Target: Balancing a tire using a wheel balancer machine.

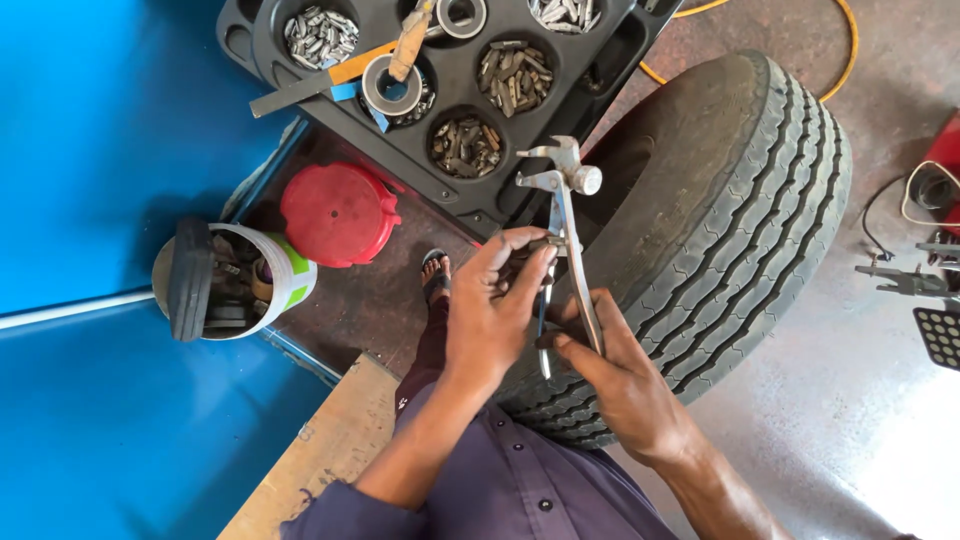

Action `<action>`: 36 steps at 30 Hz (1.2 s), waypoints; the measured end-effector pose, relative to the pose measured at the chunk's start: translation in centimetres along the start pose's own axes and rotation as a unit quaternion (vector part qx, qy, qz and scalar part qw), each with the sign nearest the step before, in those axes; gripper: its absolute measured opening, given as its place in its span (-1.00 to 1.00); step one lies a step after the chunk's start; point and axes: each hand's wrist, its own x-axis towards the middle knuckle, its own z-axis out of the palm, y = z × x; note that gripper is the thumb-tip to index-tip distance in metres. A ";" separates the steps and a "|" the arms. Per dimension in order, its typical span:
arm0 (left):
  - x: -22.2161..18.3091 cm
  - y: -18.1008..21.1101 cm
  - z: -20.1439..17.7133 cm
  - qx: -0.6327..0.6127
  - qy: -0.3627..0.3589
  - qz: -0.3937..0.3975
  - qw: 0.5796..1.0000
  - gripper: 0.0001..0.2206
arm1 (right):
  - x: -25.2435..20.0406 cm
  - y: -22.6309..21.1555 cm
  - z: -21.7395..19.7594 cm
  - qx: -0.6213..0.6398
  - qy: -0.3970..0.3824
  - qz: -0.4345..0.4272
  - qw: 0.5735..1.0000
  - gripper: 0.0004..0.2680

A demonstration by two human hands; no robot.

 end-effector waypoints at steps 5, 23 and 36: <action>0.4 -0.4 0.7 -0.027 0.033 0.050 0.998 -0.84 | -0.2 0.6 -0.3 -0.069 -0.015 -0.076 0.995 -0.86; -0.6 0.6 0.5 -0.179 -0.066 0.087 0.978 -0.81 | 1.3 2.6 1.6 -0.102 0.056 -0.061 0.991 -0.80; -0.1 -0.6 1.2 -0.096 -0.078 0.062 0.990 -0.79 | 2.7 4.2 1.9 -0.095 0.134 -0.039 0.986 -0.74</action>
